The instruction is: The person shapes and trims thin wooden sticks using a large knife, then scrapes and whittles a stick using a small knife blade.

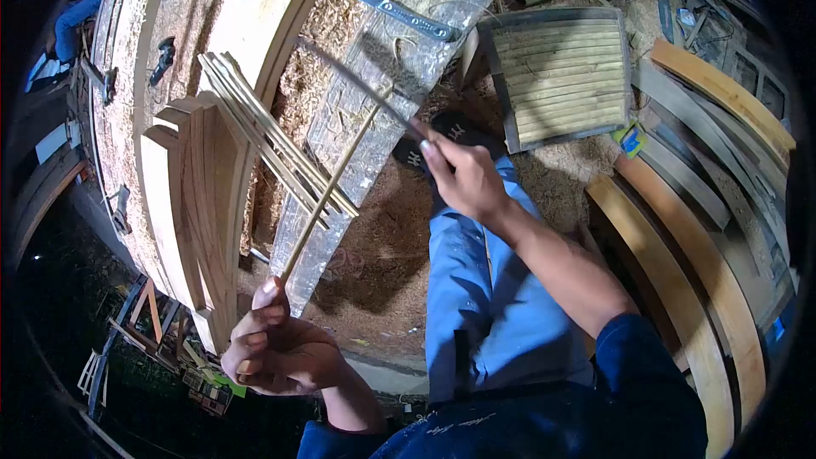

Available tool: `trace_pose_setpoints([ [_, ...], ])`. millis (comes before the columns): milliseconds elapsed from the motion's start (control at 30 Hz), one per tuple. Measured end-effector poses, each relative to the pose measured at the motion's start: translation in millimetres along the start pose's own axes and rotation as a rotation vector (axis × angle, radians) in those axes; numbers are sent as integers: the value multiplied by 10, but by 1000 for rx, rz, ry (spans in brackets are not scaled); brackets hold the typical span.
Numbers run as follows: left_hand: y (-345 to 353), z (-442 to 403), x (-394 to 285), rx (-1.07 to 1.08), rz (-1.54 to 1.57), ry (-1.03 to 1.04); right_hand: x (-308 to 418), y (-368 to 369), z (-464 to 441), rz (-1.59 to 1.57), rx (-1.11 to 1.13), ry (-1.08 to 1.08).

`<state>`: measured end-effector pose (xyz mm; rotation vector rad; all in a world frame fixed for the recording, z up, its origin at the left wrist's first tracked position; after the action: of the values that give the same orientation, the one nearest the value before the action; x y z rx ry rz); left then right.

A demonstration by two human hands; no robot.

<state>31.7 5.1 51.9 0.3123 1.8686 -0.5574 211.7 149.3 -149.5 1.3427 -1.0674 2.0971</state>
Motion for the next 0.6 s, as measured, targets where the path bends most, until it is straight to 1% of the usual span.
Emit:
trace_pose_setpoints([
  [33, -6, 5, -17, -1, -89, 1, 63, -9, 42, 1, 8, -64],
  [67, 18, 9, 5, -57, -46, -16, 60, -8, 64, -16, 63, 55],
  [100, 13, 10, -1, -52, -46, -16, 45, 9, 61, -19, 60, 58],
  [167, -10, -2, 11, -104, -135, -45, -54, 41, -16, 41, 30, 205],
  [200, 8, -12, 13, -42, -33, 17, -8, 43, -24, 1, 7, 154],
  [233, 10, -14, 24, -46, -33, 22, 23, 60, -22, 1, 8, 147],
  [300, -16, 13, 10, -27, 6, 1, 145, 74, 58, -71, -8, 11],
  [333, -8, -11, 14, -35, 44, -15, 122, 57, 79, -44, 59, 126],
  [367, -1, -30, 2, -36, 47, -10, 92, 52, 61, -44, 56, 121],
  [433, 1, -51, -7, -85, -141, -66, -38, 69, 1, 59, 5, 211],
  [467, -17, -49, 23, -24, 2, 3, -37, 87, 35, 0, -39, 169],
  [533, 50, -53, 58, -41, 31, 20, 95, 61, 116, -25, -8, 125],
  [600, -14, -50, 78, -36, 58, 0, 143, 17, 139, -24, 30, 227],
])
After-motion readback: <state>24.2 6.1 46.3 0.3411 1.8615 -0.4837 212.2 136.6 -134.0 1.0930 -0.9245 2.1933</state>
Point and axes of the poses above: each hand's wrist, its own z-axis away from the middle knuckle, its own y-axis out of the palm, x = y × z, the point moved 3 cm from there along -z, towards the middle knuckle, and after that the axes turned 1 degree about z, right-handed, at the moved point
